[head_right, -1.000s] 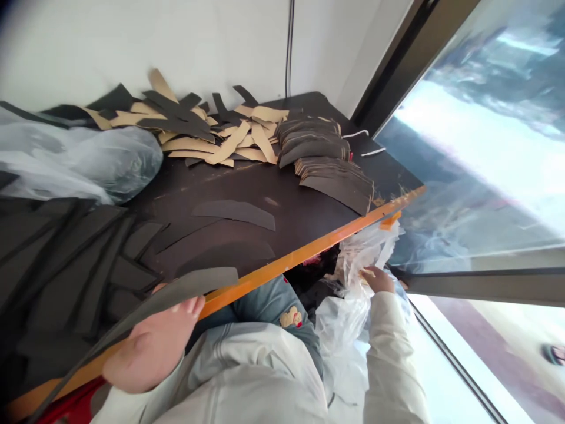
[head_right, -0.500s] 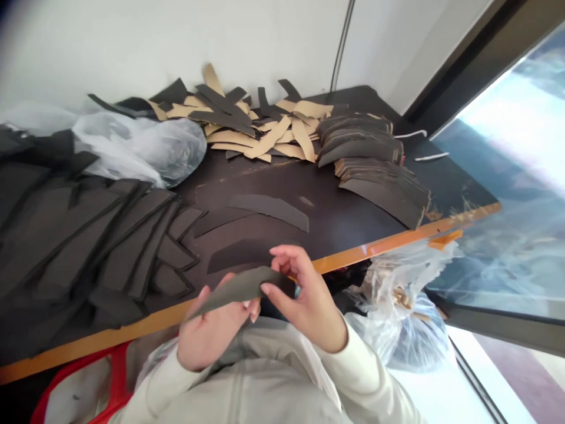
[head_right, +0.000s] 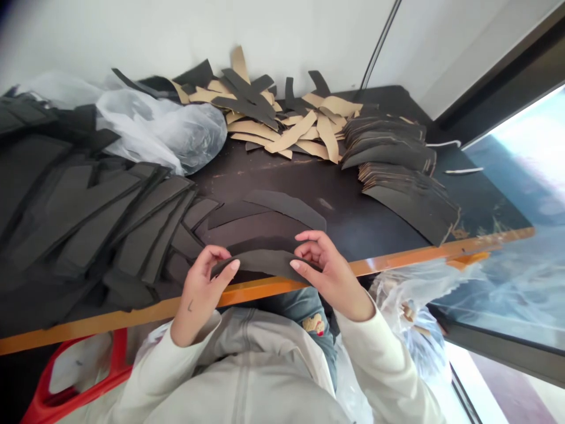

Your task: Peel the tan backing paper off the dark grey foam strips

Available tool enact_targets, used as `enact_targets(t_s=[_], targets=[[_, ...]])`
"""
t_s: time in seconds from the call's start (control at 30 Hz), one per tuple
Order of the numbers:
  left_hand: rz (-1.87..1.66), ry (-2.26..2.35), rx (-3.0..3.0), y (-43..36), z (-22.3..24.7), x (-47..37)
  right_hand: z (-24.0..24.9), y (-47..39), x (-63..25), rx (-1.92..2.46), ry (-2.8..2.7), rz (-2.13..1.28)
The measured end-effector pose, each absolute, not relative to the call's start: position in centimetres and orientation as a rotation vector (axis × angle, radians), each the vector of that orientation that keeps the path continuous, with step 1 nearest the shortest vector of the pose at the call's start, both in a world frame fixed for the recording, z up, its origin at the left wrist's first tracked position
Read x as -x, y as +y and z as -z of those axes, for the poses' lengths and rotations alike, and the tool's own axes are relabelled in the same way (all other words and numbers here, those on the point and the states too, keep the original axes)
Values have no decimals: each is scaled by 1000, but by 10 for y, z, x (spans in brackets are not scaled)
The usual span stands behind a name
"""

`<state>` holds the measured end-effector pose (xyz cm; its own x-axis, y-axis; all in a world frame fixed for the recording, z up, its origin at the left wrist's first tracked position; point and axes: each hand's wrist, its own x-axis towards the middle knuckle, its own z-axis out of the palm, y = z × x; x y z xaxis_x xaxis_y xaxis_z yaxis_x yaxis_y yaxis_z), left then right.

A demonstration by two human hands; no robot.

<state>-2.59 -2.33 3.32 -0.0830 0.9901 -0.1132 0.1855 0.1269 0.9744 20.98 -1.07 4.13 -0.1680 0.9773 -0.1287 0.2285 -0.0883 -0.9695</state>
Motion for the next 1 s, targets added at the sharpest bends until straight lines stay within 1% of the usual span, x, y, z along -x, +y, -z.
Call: enact_targets(t_s=[0.13,0.37,0.57,1.0], targets=[[-995,1541,-1393,-14,-31,28,-38,-1,-212,1395,-1620,-1226],[-827,1729,-1588,0,-28,26,-20,22,-198,1600,-1803,-880],[-759,1728,-1637,11,-27,28,-16,27,-194,1699,-1860,-851],[-725,1736,-1675,16,-24,25,-16,27,-193,1792,-1882,-787]])
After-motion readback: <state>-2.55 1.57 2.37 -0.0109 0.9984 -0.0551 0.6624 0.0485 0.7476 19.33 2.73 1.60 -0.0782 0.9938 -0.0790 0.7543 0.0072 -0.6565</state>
